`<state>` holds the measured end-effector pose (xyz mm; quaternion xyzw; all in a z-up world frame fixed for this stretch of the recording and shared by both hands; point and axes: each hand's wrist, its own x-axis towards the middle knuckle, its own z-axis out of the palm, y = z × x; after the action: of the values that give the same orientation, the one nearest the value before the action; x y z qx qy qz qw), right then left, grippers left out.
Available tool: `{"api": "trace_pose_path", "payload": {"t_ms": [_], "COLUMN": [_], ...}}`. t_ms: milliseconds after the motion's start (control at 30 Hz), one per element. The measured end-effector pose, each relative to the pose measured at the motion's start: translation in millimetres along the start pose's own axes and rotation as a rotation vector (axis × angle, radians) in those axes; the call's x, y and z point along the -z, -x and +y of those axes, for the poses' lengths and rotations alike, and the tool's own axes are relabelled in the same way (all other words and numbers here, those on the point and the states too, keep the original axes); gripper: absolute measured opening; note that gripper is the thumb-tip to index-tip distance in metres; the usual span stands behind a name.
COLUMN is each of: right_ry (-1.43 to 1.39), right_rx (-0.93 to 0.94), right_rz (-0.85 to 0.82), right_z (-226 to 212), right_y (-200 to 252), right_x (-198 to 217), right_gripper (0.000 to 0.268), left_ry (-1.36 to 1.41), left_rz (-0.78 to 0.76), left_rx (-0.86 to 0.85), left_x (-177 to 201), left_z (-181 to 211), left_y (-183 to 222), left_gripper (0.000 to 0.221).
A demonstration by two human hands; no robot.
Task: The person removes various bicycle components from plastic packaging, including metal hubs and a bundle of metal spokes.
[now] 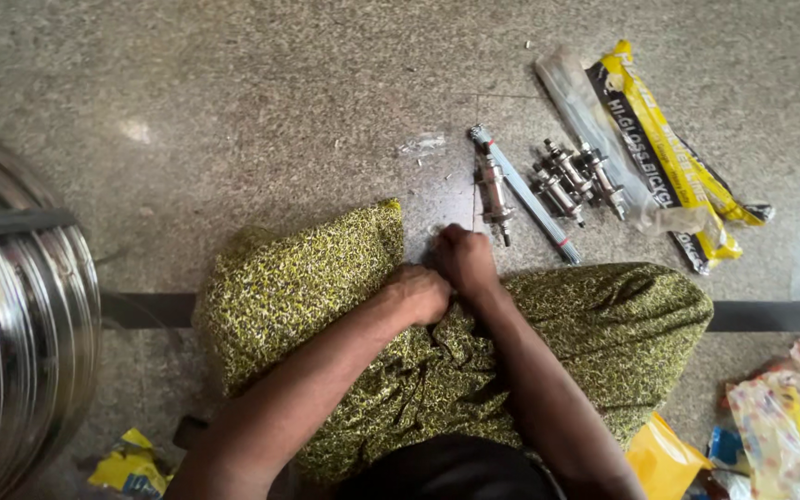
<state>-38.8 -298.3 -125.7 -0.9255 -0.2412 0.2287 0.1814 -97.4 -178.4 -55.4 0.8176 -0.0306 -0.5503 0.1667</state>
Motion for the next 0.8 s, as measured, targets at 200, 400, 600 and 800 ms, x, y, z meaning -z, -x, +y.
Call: {"api": "trace_pose_path", "payload": {"t_ms": [200,400,600,800], "right_ry": [-0.115,-0.183,-0.305,-0.662], "right_rx": [-0.039,-0.247,-0.214,-0.27], "right_rz": [0.485,0.152,0.193,0.2], "right_z": [62.2,68.5,69.5,43.3], "right_y": [11.1,-24.7,-60.4,-43.2], "right_x": [88.9,54.0,33.3,92.2], "right_gripper": [0.013,0.061,0.05,0.033], "left_ry": [0.278,0.436,0.583,0.192], "left_rz": [0.03,0.38,0.505,0.46], "left_rx": [-0.021,0.15,0.195,-0.203], "left_x": [6.5,67.0,96.4,40.8], "left_z": [-11.4,-44.5,-27.3,37.6], "left_y": [-48.8,-58.1,-3.0,-29.4], "left_gripper": [0.017,0.025,0.028,0.02]}}
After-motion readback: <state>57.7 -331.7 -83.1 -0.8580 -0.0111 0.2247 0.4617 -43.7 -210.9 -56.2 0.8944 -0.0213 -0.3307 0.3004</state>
